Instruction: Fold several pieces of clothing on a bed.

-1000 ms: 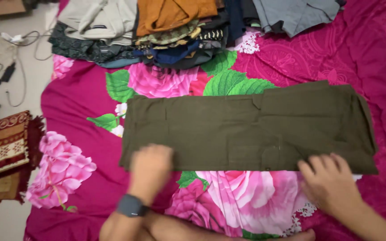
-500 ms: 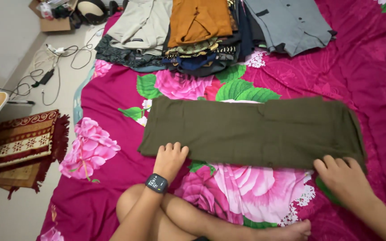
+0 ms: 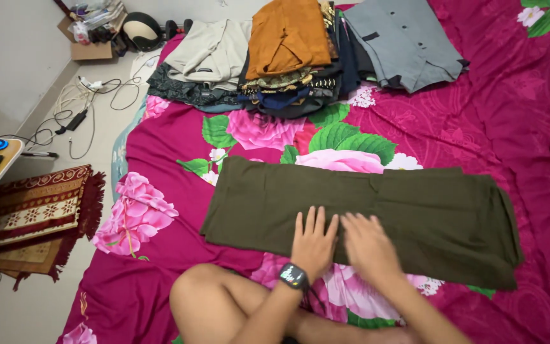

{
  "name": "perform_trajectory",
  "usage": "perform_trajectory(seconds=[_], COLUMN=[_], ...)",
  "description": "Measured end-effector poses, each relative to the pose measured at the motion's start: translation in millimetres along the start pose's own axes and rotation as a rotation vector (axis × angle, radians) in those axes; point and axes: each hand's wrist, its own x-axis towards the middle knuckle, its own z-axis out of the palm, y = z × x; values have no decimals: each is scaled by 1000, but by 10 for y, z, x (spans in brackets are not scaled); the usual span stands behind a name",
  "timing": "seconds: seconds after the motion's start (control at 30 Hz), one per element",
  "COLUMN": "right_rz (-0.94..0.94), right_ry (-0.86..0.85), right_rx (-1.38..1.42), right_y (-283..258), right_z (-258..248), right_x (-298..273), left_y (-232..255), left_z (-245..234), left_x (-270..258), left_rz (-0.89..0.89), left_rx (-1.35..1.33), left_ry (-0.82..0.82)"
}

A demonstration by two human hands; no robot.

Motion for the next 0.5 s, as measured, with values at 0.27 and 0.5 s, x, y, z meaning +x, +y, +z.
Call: perform_trajectory(seconds=[0.27, 0.5], right_rz=[156, 150], right_ry=[-65, -44], right_rx=[-76, -36], right_y=[-204, -209], right_z=[554, 546], right_x=[134, 135], left_y=[-198, -1096], left_z=[112, 14], left_x=[27, -25], left_rz=[-31, 128], left_rx=[-126, -96], left_ry=[119, 43])
